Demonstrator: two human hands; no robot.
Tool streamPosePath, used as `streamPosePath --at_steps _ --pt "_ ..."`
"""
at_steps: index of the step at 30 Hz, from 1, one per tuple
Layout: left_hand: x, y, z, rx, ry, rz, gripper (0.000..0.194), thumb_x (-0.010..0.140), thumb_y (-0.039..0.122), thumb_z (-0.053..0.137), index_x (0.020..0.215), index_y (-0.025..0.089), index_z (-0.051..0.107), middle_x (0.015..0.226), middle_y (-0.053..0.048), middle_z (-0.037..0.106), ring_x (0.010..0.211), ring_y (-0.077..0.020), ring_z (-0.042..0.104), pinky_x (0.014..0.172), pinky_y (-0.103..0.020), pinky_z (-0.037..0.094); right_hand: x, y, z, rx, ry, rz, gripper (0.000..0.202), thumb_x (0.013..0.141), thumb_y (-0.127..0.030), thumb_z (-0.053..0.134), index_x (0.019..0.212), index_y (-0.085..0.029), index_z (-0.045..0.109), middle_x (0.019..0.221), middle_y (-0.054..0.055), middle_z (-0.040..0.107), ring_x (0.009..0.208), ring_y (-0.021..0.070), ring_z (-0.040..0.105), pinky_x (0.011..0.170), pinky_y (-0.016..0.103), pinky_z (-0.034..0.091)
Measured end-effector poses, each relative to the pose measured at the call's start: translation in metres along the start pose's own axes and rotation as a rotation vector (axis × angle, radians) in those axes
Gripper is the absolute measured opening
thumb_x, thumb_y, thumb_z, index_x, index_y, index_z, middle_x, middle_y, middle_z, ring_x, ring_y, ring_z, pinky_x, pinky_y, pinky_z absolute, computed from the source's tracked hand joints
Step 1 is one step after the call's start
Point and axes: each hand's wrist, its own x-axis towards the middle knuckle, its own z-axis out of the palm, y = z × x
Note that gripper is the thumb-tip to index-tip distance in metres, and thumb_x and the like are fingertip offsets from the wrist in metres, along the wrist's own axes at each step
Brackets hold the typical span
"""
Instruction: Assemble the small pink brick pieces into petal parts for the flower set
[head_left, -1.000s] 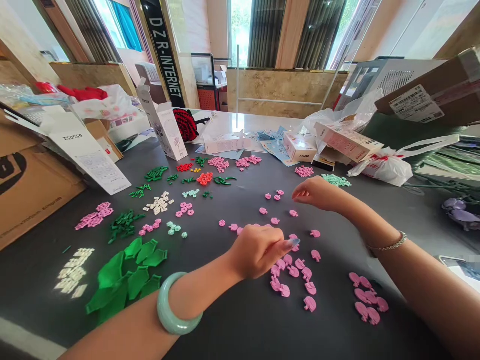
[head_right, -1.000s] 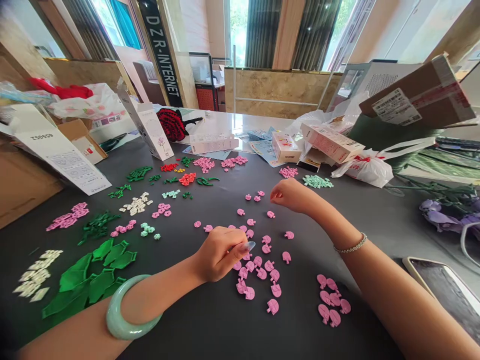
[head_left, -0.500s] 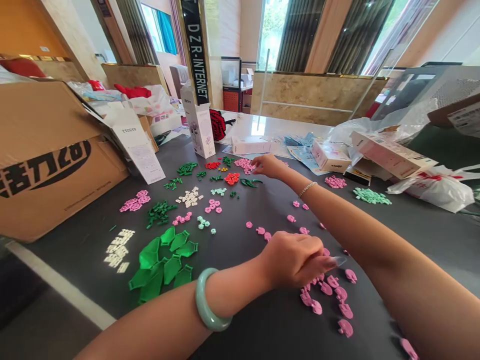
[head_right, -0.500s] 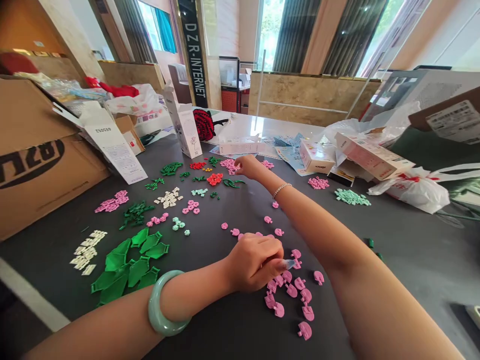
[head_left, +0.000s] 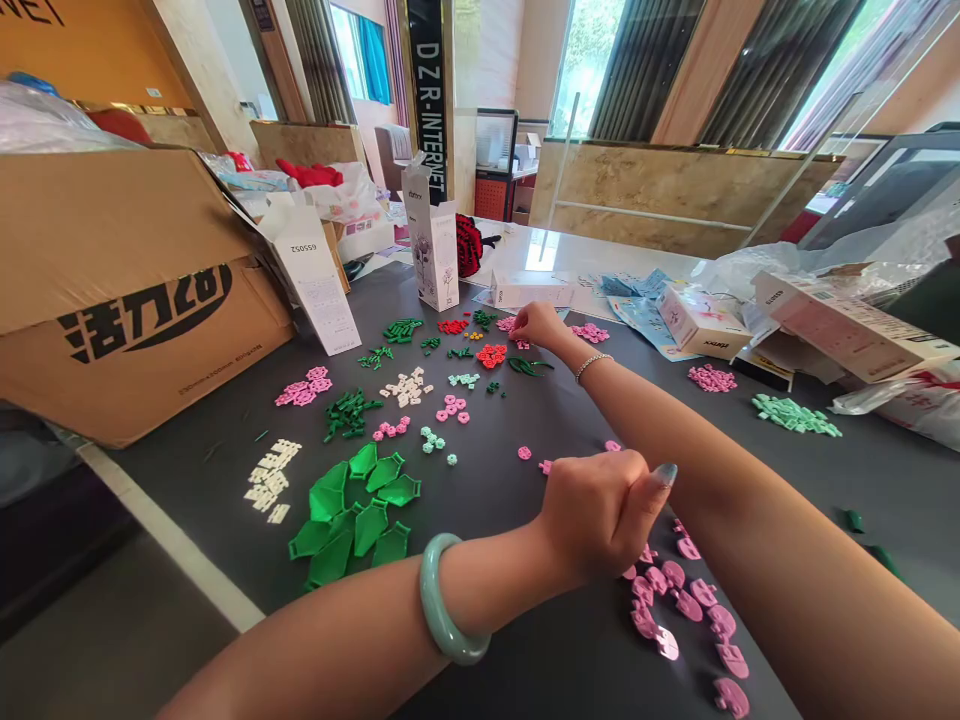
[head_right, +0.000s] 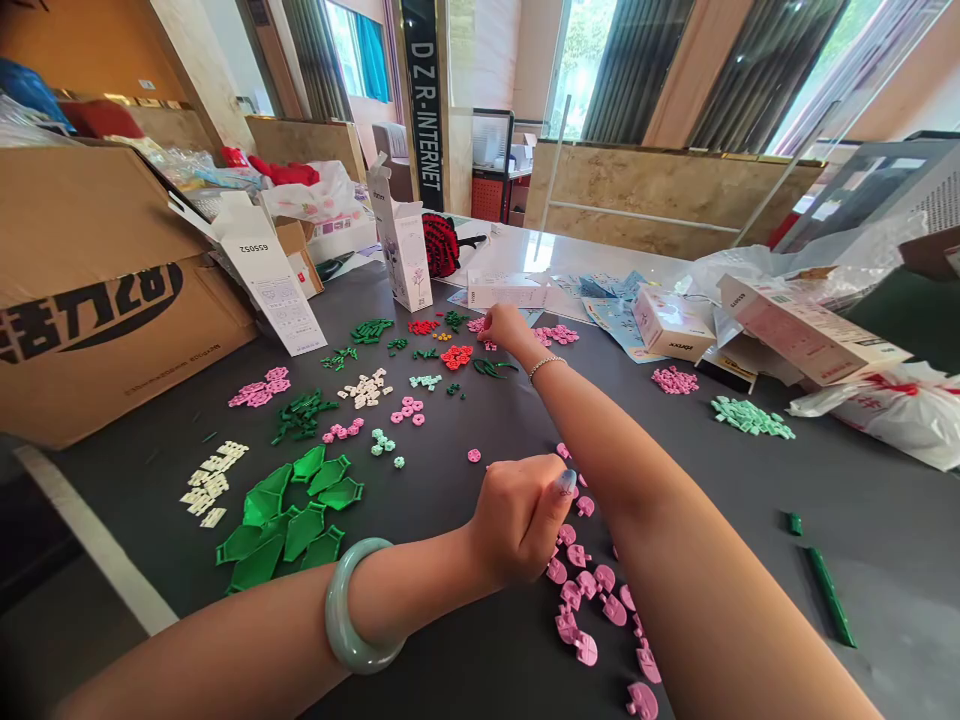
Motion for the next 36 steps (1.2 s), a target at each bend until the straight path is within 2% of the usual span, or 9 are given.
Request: streamPosePath --at_steps 8,16,29,32,36 --pt "0.000 0.002 -0.002 -0.078 0.016 -0.121 0.040 0.093 0.031 0.027 0.055 0.019 0.032 0.046 0.004 0.037 0.041 -0.0075 0.031 0.043 -0.023 0.024 -0.002 -0.011 -0.003 0.013 -0.020 0.045 0.033 0.088 -0.032 0.054 0.116 -0.014 0.054 0.115 0.009 0.057 0.098 0.0199 0.059 0.082 0.040 0.050" --pt "0.001 0.003 -0.002 -0.122 0.019 -0.140 0.038 0.092 0.029 0.030 0.055 0.019 0.032 0.045 0.004 0.038 0.042 -0.0080 0.030 0.044 -0.023 0.025 -0.009 -0.013 -0.009 0.047 0.000 0.067 0.032 0.088 -0.032 0.054 0.114 -0.014 0.055 0.116 0.010 0.057 0.099 0.0202 0.058 0.083 0.039 0.050" --pt "0.000 0.002 -0.002 -0.115 0.004 -0.157 0.034 0.090 0.026 0.031 0.057 0.019 0.033 0.048 0.004 0.039 0.042 -0.0081 0.035 0.044 -0.022 0.027 -0.018 0.007 -0.021 0.209 -0.004 0.094 0.030 0.089 -0.033 0.053 0.113 -0.015 0.056 0.113 0.007 0.058 0.094 0.0191 0.059 0.079 0.038 0.051" --pt "0.000 0.001 -0.001 -0.105 -0.005 -0.156 0.034 0.090 0.028 0.029 0.058 0.020 0.034 0.048 0.004 0.040 0.042 -0.0085 0.036 0.045 -0.023 0.028 -0.027 0.016 -0.032 0.226 0.023 0.095 0.025 0.088 -0.031 0.054 0.105 -0.013 0.059 0.101 0.006 0.063 0.084 0.0155 0.062 0.073 0.033 0.053" --pt "-0.001 0.000 -0.001 -0.104 -0.017 -0.153 0.037 0.092 0.030 0.026 0.058 0.020 0.036 0.048 0.002 0.042 0.044 -0.0095 0.039 0.046 -0.023 0.032 -0.053 0.032 -0.049 0.233 0.087 0.103 0.008 0.075 -0.016 0.063 0.080 -0.011 0.066 0.070 0.004 0.068 0.064 0.0136 0.063 0.059 0.023 0.048"
